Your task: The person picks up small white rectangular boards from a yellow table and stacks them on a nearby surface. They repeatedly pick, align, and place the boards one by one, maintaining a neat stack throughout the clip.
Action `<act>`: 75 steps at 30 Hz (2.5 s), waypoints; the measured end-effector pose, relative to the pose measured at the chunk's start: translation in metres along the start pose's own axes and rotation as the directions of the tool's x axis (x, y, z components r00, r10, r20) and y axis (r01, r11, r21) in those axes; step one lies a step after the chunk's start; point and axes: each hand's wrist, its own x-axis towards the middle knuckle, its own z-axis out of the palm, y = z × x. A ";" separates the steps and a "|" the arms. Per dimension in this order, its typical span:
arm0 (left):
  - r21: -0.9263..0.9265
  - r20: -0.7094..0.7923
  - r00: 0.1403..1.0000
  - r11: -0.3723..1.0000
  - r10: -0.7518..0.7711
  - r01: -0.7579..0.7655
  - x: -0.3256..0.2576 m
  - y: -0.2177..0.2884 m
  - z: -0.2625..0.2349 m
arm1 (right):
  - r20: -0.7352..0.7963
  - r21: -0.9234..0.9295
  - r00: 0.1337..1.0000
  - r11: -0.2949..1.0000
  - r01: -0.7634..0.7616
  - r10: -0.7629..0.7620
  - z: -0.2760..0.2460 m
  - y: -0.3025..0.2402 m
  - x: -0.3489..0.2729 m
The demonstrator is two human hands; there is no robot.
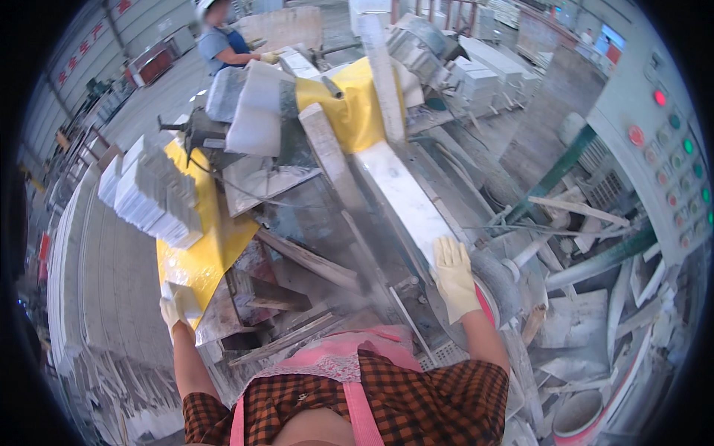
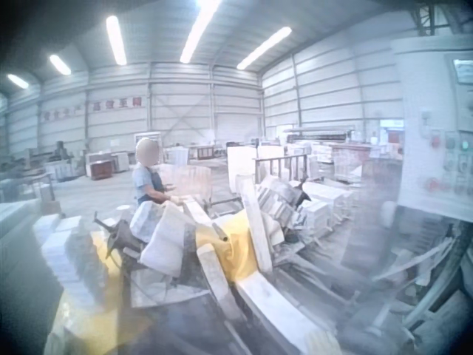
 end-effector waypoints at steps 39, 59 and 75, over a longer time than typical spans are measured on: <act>0.261 0.451 0.891 0.947 0.051 -0.187 0.003 0.015 -0.055 | 0.115 0.625 0.993 0.776 -0.085 0.017 -0.054 -0.113 0.154; 0.391 0.332 0.943 0.904 0.035 -0.171 0.008 0.002 -0.041 | 0.133 0.991 0.976 0.038 -0.128 -0.175 -0.033 -0.605 0.162; 0.306 0.109 0.993 0.952 -0.049 0.014 -0.003 0.010 -0.018 | 0.118 0.993 0.820 0.050 -0.108 -0.560 -0.016 -0.506 0.168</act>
